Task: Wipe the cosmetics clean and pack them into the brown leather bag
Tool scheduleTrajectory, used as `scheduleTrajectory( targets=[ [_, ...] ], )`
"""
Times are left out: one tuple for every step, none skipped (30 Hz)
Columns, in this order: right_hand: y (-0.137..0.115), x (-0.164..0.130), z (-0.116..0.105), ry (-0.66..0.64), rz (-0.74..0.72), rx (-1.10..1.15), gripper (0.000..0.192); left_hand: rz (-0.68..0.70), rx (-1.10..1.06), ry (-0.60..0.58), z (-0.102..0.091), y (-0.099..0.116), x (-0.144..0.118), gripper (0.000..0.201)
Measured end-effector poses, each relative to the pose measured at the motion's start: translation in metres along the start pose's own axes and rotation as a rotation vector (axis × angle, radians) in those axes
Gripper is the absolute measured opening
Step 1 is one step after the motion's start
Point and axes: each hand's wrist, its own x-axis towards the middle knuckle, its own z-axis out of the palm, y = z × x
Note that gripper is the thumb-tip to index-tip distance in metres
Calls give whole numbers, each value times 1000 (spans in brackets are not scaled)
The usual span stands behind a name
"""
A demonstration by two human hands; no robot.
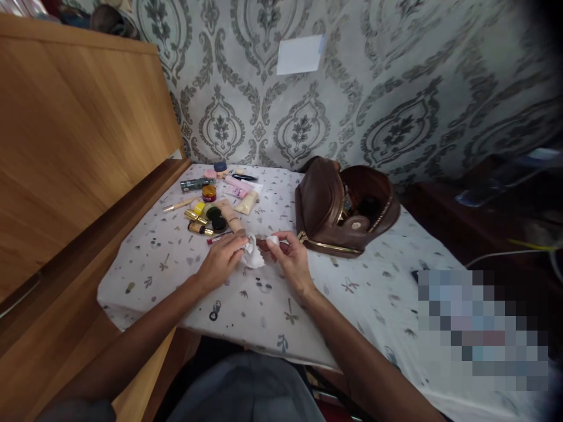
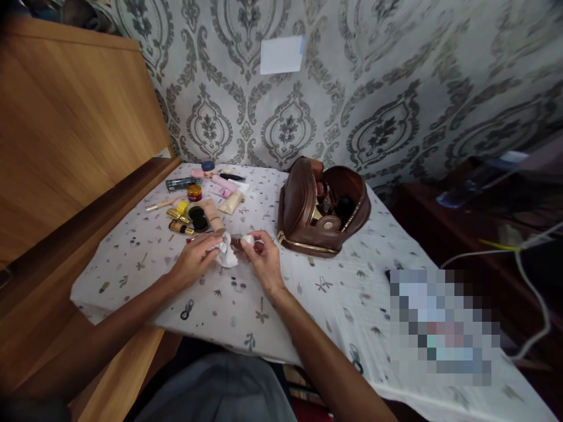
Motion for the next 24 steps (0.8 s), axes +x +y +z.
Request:
scheduleTrajectory(
  targets=[
    [1,1,-1,6,-2,-12,34,-40,1,-8,0,-6,-1,25],
    [1,1,-2,10,-5,-21,34,-81,3,-14,-1,-12,-2,25],
    [2,2,-2,13,-9,-24,34,-122,5,-25,-2,-16,-3,24],
    [1,2,-3,17,-15,-23,35,-159,6,-41,-3,-20,-4,23],
    [1,2,-3,18,-23,-23,35,-190,6,-58,-4,-23,-5,21],
    [1,3,-3,15,-35,-27,36,-213,6,-73,-5,-25,-6,20],
    [0,3,-3,9,-48,-35,37,-231,4,-80,-5,-26,-6,19],
    [0,3,-3,0,-59,-42,38,-251,2,-79,-7,-26,-6,18],
    [-1,3,-3,-10,-66,-42,38,-274,1,-63,-8,-25,-5,17],
    [-1,4,-2,-20,-66,-34,38,-293,1,-34,-9,-22,-3,17],
    [-2,4,-2,-25,-61,-19,38,-301,2,3,-10,-17,-1,17],
    [-2,3,-2,-27,-51,-1,38,-287,3,44,-12,-12,1,17],
    [-3,2,-1,-26,-37,14,38,-252,3,80,-12,-4,4,18],
    [-4,1,-1,-23,-26,21,38,-194,0,103,-13,4,7,20],
    [-5,0,-1,-23,-19,18,38,-124,-4,104,-12,12,10,23],
    [-6,-1,0,-22,-20,9,38,-53,-7,80,-11,20,13,26],
    [-7,-2,0,-24,-28,-4,38,9,-5,41,-8,27,15,29],
    [-8,-3,-1,-28,-37,-16,37,58,0,-1,-5,32,17,31],
    [-8,-4,-1,-34,-42,-27,37,87,5,-35,-2,34,18,33],
    [-9,-4,-1,-40,-38,-33,36,97,13,-55,1,34,18,33],
    [-9,-4,-2,-43,-24,-36,36,87,24,-61,4,32,17,32],
    [-9,-3,-2,-44,-4,-39,36,63,39,-57,7,27,15,30],
    [-8,-2,-2,-42,19,-41,37,33,55,-52,8,21,12,28],
    [-8,-1,-3,-38,38,-43,38,5,71,-49,9,14,8,27]
  ],
)
